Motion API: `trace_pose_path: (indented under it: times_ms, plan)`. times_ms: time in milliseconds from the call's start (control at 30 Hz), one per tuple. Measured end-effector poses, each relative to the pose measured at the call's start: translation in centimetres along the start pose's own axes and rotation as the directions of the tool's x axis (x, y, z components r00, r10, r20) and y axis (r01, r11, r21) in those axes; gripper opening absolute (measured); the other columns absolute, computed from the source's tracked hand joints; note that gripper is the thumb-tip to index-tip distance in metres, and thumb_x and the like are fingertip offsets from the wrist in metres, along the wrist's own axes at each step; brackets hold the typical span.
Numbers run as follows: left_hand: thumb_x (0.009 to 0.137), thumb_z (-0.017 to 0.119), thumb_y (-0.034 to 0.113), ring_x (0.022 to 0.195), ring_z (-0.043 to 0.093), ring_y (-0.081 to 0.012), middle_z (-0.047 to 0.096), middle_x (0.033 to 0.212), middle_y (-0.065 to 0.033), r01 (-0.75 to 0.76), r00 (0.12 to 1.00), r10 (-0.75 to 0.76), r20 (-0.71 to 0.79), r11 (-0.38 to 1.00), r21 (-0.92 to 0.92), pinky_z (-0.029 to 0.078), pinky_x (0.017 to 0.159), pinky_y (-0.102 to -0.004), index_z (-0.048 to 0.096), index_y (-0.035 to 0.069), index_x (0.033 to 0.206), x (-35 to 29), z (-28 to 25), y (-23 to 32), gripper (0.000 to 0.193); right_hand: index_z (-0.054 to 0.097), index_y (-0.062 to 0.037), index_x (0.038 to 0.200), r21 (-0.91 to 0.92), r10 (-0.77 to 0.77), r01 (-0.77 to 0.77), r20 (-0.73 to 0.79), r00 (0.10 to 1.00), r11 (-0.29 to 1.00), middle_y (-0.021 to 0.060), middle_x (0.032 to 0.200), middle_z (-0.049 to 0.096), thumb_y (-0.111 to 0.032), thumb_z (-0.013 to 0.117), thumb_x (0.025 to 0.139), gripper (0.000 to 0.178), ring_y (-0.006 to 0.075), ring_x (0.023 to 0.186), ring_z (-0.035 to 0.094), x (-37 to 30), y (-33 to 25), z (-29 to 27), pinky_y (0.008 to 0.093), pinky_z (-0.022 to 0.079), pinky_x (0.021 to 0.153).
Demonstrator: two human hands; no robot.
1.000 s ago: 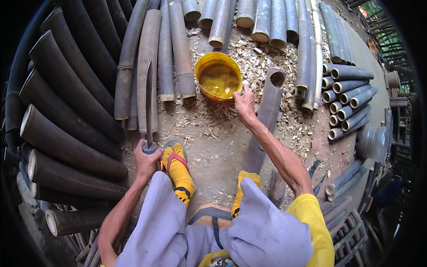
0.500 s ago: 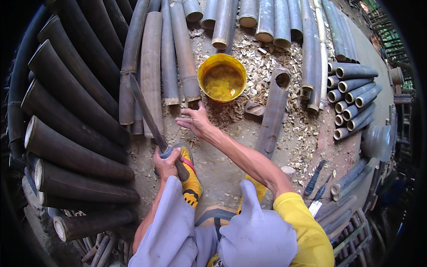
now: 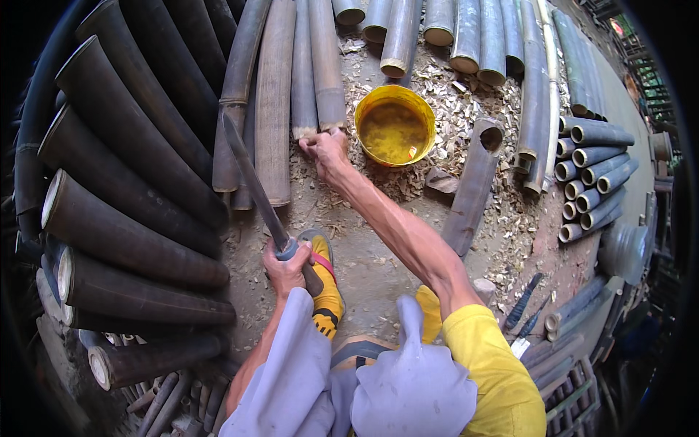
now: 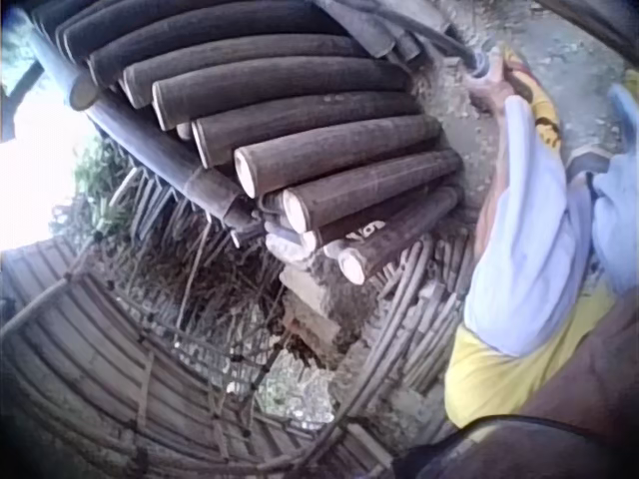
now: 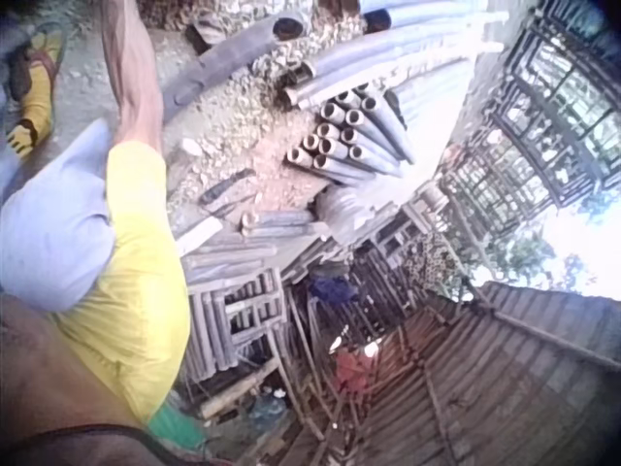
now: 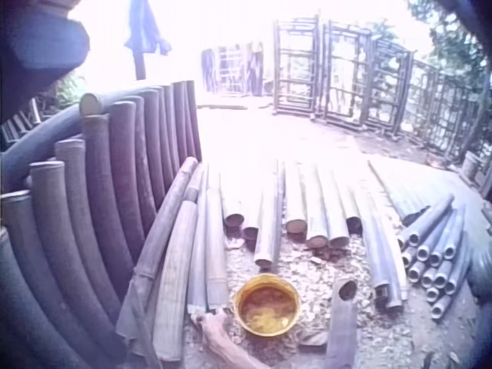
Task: The person sits on the ground and uses a knife and a wooden mallet to carve a hole into a vertical bamboo tube. They repeatedly strike the knife with the mallet to remove material, occasionally using a chisel to refine the opening. The person also uses a yellow bucket to collect debris and inspects the bamboo piece periodically.
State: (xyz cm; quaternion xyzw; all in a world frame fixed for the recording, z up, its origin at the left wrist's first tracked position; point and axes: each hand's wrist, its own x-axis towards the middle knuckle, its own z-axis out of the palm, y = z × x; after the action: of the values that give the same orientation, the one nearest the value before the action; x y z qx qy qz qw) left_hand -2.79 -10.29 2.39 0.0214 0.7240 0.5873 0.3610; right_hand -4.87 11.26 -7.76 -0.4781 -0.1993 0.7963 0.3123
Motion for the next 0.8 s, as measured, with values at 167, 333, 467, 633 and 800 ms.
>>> trace_pose_path:
  times_ms: [167, 333, 467, 633, 800]
  plan:
    - [0.071, 0.073, 0.002, 0.05, 0.056, -0.0142, 0.056, 0.068, -0.0048, -0.012, 1.0, 0.012, 0.017, 1.0, 0.015, 0.046, 0.05, -0.0268, 0.05, 0.001, 0.089, 0.6, -0.4, -1.2, 0.029, 0.013, -0.0015, 0.139, -0.018, 0.061, -0.059, 0.11, 0.992, 0.998, 0.0269, 0.113, 0.053, 0.011, 0.055, 0.078, 0.075, 0.0309, 0.087, 0.065, 3.3, -1.7, -0.8, 0.0331, 0.06, 0.068]
    - [0.071, 0.073, 0.004, 0.051, 0.056, -0.0137, 0.056, 0.068, -0.0041, -0.016, 1.0, 0.016, -0.015, 1.0, 0.001, 0.046, 0.05, -0.0263, 0.051, 0.001, 0.09, 0.8, -0.5, -0.9, 0.029, 0.024, 0.001, 0.144, -0.369, 0.066, 0.048, 0.29, 0.955, 0.928, 0.0243, 0.116, 0.058, -0.004, 0.062, 0.085, 0.07, 0.0233, 0.085, 0.067, -4.7, -0.1, -1.7, 0.0323, 0.06, 0.069]
    - [0.072, 0.073, 0.004, 0.053, 0.057, -0.0129, 0.057, 0.069, -0.0042, -0.052, 0.999, 0.052, 0.013, 0.998, -0.019, 0.046, 0.051, -0.0255, 0.052, 0.001, 0.091, 0.8, -0.1, -0.7, 0.029, 0.051, 0.0049, 0.127, -0.683, 0.257, 0.117, 0.421, 0.87, 0.721, 0.0153, 0.086, 0.066, -0.008, 0.06, 0.087, 0.043, 0.0147, 0.073, 0.065, -10.4, 2.4, -4.7, 0.0265, 0.056, 0.061]
    - [0.074, 0.071, 0.003, 0.054, 0.056, -0.012, 0.058, 0.07, -0.0042, -0.177, 0.984, 0.178, -0.003, 0.978, -0.107, 0.045, 0.051, -0.0248, 0.052, 0.002, 0.094, 0.8, -0.1, -0.2, 0.028, 0.043, 0.0045, 0.129, -0.448, 0.385, -0.228, 0.298, 0.873, 0.864, 0.0195, 0.093, 0.065, -0.011, 0.064, 0.081, 0.055, 0.0186, 0.069, 0.065, -10.4, 6.1, -3.0, 0.0276, 0.053, 0.057]
    - [0.073, 0.07, -0.001, 0.053, 0.055, -0.0126, 0.056, 0.068, -0.0032, -0.211, 0.977, 0.21, -0.04, 0.977, -0.041, 0.045, 0.051, -0.026, 0.051, 0.003, 0.093, 0.7, -0.8, -0.3, 0.028, 0.034, 0.0041, 0.133, -0.628, -0.034, 0.183, 0.242, 0.97, 0.757, 0.0302, 0.112, 0.057, -0.042, 0.076, 0.069, 0.089, 0.0373, 0.104, 0.059, -8.8, 7.6, -0.3, 0.0415, 0.046, 0.092]
